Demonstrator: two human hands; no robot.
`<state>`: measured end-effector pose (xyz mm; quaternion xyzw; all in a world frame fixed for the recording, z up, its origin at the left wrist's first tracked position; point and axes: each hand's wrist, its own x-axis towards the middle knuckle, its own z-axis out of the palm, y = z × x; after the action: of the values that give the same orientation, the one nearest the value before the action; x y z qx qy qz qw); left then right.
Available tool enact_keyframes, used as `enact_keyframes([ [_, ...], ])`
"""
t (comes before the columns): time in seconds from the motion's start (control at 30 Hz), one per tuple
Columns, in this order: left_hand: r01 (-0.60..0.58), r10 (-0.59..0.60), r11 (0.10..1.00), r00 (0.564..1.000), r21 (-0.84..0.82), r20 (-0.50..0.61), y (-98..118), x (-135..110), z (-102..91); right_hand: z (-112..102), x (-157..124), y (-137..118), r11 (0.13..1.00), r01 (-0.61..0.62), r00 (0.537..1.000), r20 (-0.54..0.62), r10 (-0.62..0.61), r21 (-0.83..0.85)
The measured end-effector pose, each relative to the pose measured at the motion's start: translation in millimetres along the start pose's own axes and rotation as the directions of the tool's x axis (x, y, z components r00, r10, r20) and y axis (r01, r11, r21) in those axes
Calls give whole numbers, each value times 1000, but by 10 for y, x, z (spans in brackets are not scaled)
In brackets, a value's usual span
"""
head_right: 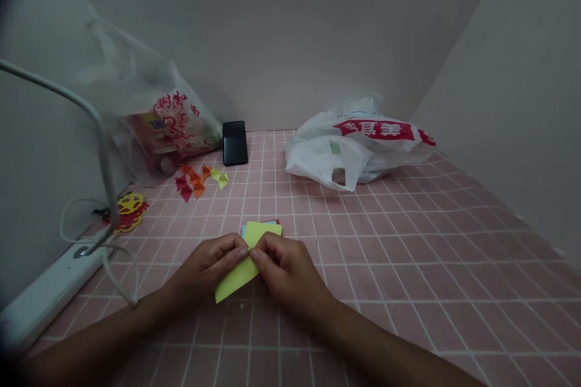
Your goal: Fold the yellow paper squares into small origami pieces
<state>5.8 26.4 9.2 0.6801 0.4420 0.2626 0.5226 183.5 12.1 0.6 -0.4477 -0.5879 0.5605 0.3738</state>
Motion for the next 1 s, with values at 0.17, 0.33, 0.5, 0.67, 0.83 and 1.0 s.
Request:
enact_keyframes([
  [0.17,-20,19,997,1000,74,18,-26,10,-15,22,14,23,989,-60,997,51,53,137],
  [0.33,-27,24,996,999,87,37,-61,8,-14,8,10,10,992,-72,997,25,70,101],
  [0.5,-33,27,991,998,128,49,-44,1,-22,-5,-1,31,995,-57,998,14,56,78],
  [0.67,-27,15,992,996,124,93,-41,22,-27,-7,15,24,992,-66,998,16,64,104],
  [0.83,22,-28,998,996,62,84,-26,16,-17,-20,9,3,999,-10,997,-80,14,47],
  [1.0,109,-111,985,994,-136,-3,-30,13,-5,-8,32,10,966,-104,995,19,103,239],
])
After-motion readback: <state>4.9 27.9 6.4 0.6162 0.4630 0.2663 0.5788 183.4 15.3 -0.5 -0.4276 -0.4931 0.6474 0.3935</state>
